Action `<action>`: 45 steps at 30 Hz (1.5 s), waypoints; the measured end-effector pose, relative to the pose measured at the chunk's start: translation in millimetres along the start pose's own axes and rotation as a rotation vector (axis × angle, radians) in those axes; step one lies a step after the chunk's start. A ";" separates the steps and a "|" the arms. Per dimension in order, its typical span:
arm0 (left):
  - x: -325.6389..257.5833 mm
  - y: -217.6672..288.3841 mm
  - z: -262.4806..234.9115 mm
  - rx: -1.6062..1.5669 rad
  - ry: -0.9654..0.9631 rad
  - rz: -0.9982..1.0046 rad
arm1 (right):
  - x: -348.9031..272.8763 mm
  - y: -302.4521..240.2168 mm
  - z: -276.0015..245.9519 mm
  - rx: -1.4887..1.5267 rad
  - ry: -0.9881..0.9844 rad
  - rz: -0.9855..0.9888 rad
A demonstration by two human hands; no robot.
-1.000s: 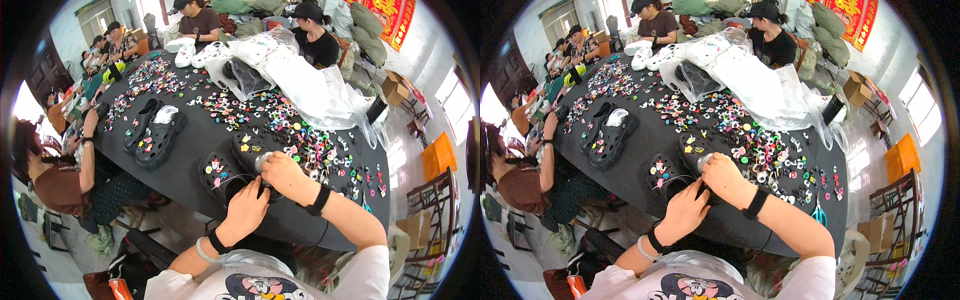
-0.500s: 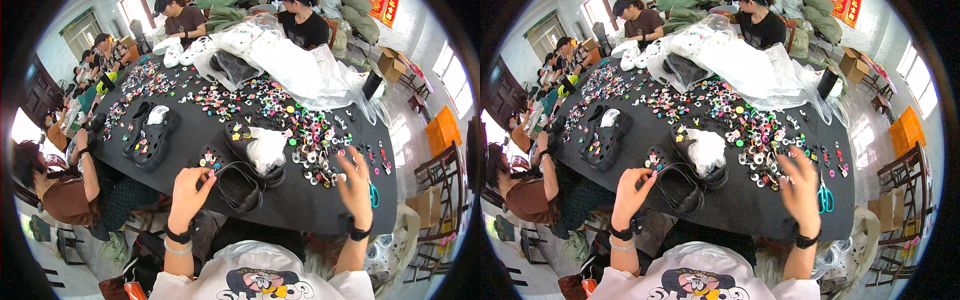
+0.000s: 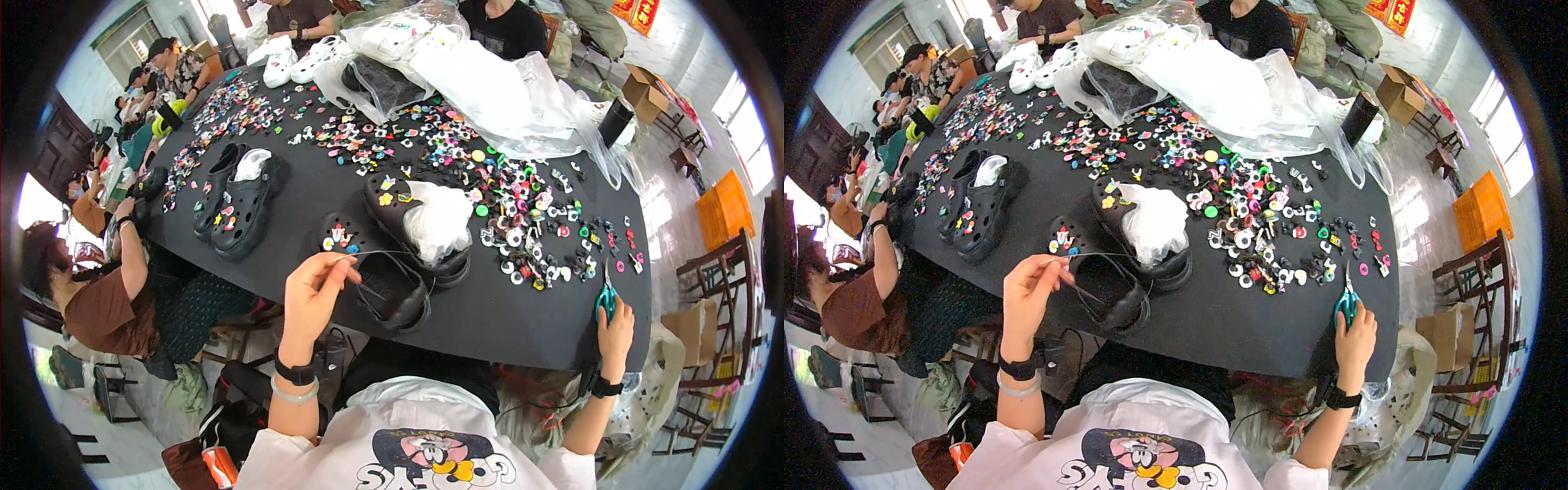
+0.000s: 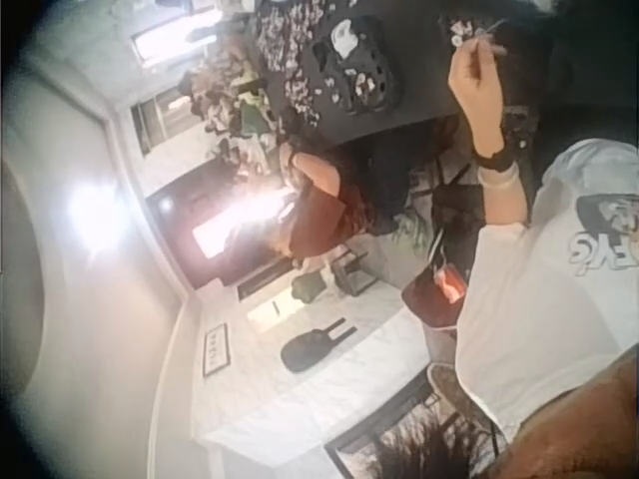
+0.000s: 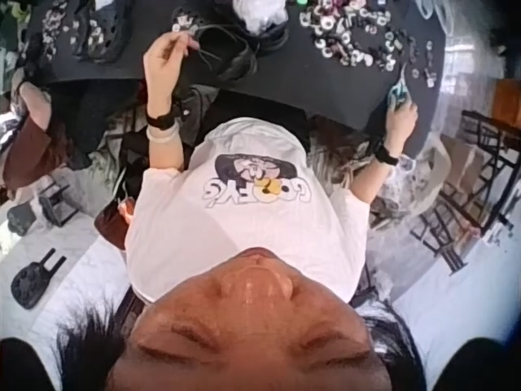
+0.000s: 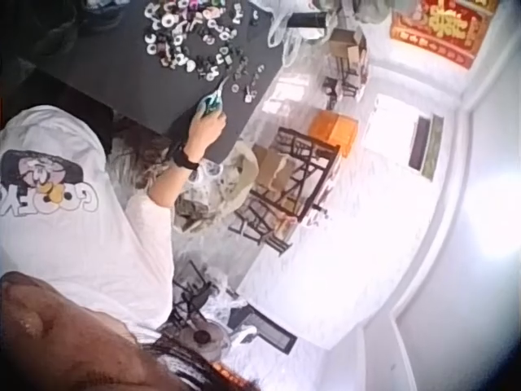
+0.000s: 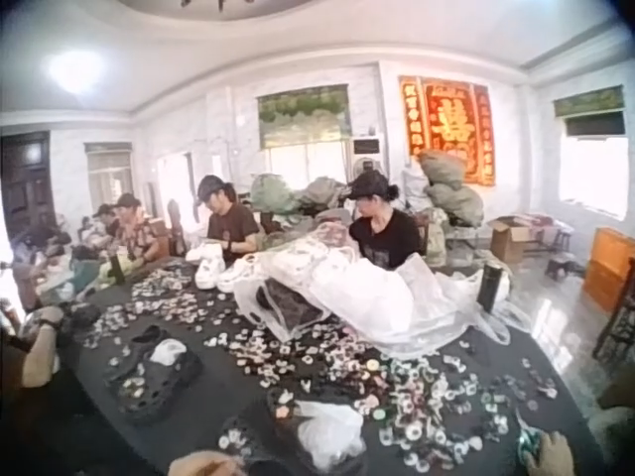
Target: Decorating foam clogs with charms and bagging them for shipment.
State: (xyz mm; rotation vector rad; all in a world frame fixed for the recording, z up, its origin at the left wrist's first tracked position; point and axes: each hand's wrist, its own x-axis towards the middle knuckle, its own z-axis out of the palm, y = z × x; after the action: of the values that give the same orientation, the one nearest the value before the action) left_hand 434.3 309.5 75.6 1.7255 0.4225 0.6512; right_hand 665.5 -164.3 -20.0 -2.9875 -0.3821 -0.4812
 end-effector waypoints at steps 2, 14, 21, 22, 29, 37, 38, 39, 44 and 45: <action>-1.4 -0.4 -3.4 -0.073 -0.037 -0.085 | 0.4 1.6 -5.9 0.117 -0.051 0.047; -9.7 -5.7 -14.5 0.275 -0.001 -0.060 | -43.9 -133.6 -89.6 1.837 -0.631 0.157; -28.7 26.9 -14.0 0.183 0.152 0.136 | -48.3 -228.6 -68.6 1.947 -1.469 -0.397; -32.7 31.1 -13.8 0.165 0.128 0.123 | -48.3 -240.4 -74.5 1.943 -1.480 -0.428; -47.2 27.4 -15.6 0.158 0.088 0.196 | -48.6 -279.2 -62.5 1.937 -1.515 -0.174; -47.3 28.6 -33.5 -0.110 0.326 0.170 | -42.7 -263.2 -82.9 1.857 -1.463 -0.208; -49.7 28.7 -45.7 -0.108 0.369 0.215 | -43.7 -257.7 -87.9 1.873 -1.429 -0.199; -52.5 27.7 -59.2 -0.109 0.415 0.269 | -43.4 -247.9 -88.5 1.875 -1.364 -0.195; -111.5 32.4 -178.3 -0.278 0.753 0.250 | -35.1 -185.5 -101.2 1.627 -0.795 0.096; -130.7 31.0 -194.9 -0.193 0.805 0.192 | -32.9 -173.7 -98.9 1.525 -0.631 0.131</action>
State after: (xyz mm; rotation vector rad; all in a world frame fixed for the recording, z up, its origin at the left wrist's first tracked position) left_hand 208.9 373.0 110.4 1.2713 0.7194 1.4828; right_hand 560.8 -17.1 71.8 -1.5384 -0.3323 0.5767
